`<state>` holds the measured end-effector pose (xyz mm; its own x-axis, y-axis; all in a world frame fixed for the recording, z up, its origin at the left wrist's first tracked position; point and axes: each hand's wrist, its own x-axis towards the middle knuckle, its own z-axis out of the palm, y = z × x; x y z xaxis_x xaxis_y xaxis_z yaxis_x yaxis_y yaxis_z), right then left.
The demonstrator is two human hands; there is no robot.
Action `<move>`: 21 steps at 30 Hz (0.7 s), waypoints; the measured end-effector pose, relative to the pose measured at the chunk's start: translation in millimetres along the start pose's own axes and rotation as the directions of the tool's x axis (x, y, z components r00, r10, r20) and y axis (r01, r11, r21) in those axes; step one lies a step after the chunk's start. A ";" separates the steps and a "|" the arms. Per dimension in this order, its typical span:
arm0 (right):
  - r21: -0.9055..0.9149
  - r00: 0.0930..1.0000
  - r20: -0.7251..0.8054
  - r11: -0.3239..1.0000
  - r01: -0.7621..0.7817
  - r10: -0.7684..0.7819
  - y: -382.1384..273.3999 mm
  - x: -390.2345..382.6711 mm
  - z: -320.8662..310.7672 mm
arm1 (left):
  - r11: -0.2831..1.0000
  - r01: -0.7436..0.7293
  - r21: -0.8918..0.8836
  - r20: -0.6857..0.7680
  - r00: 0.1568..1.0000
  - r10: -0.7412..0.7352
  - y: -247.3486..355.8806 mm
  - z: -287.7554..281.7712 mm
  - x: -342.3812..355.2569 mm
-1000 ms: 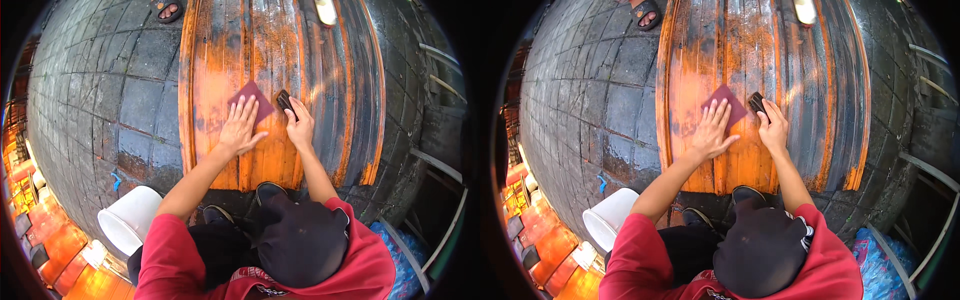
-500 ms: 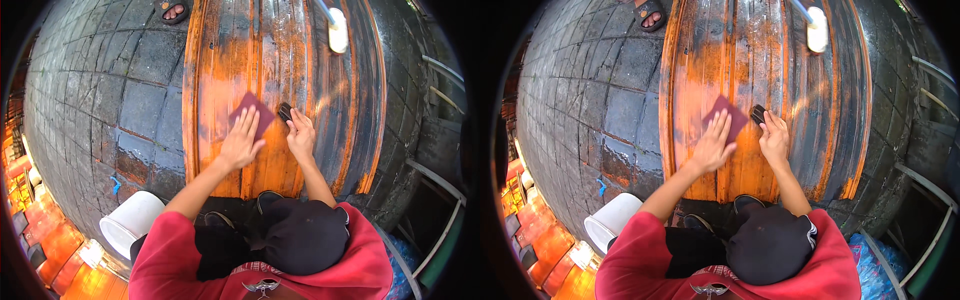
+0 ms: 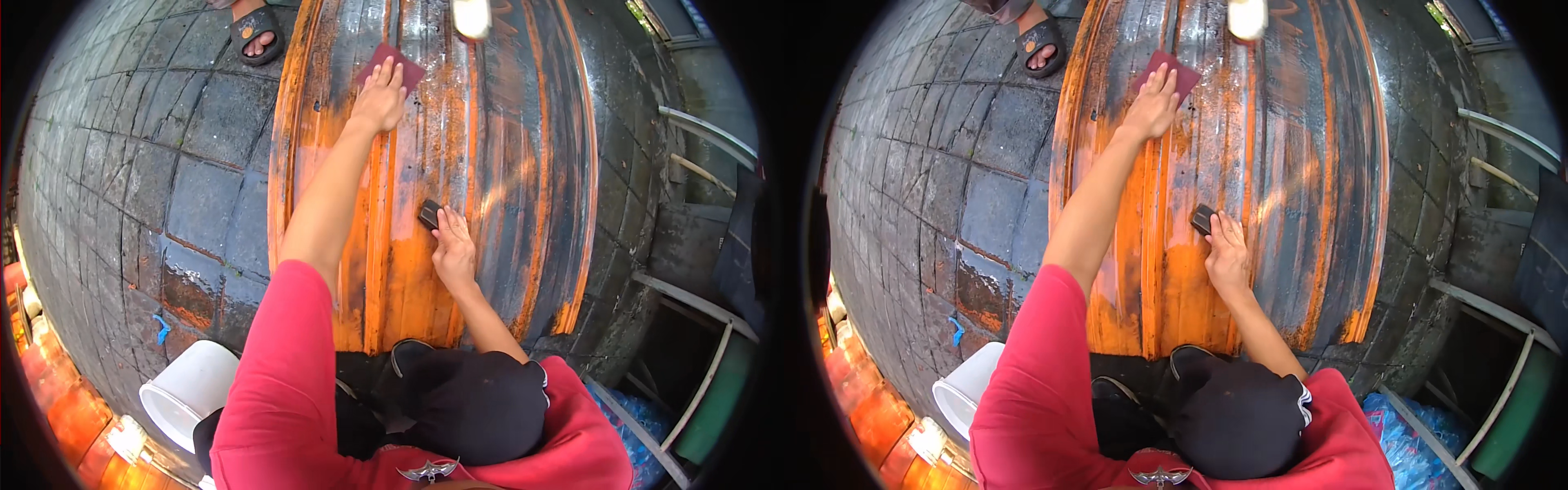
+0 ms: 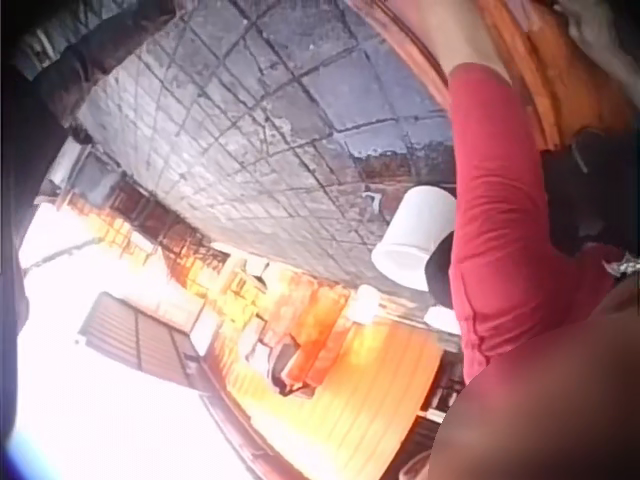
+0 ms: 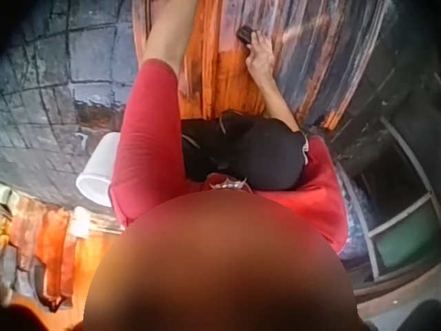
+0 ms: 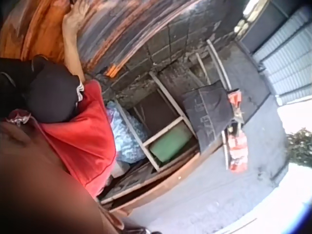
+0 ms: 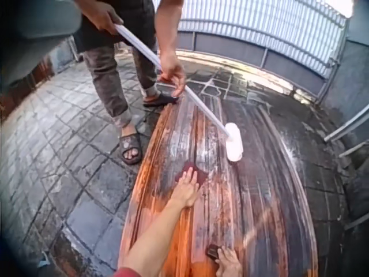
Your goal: Sanding a wooden tabletop outdoors using a sanding pad and water.
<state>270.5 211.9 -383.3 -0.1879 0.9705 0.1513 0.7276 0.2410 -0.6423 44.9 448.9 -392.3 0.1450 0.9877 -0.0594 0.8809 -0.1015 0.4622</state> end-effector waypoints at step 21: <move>-0.330 0.986 0.165 0.941 0.076 -0.022 -10.6 13.9 -19.3 | 0.932 0.248 0.264 -0.037 0.968 -0.247 -74.6 -35.8 -8.1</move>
<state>272.9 223.0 -359.8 -0.3104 0.9498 0.0389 0.8879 0.3043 -0.3451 -38.1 452.8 -394.7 -0.0941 0.9858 -0.1389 0.9759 0.1190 0.1828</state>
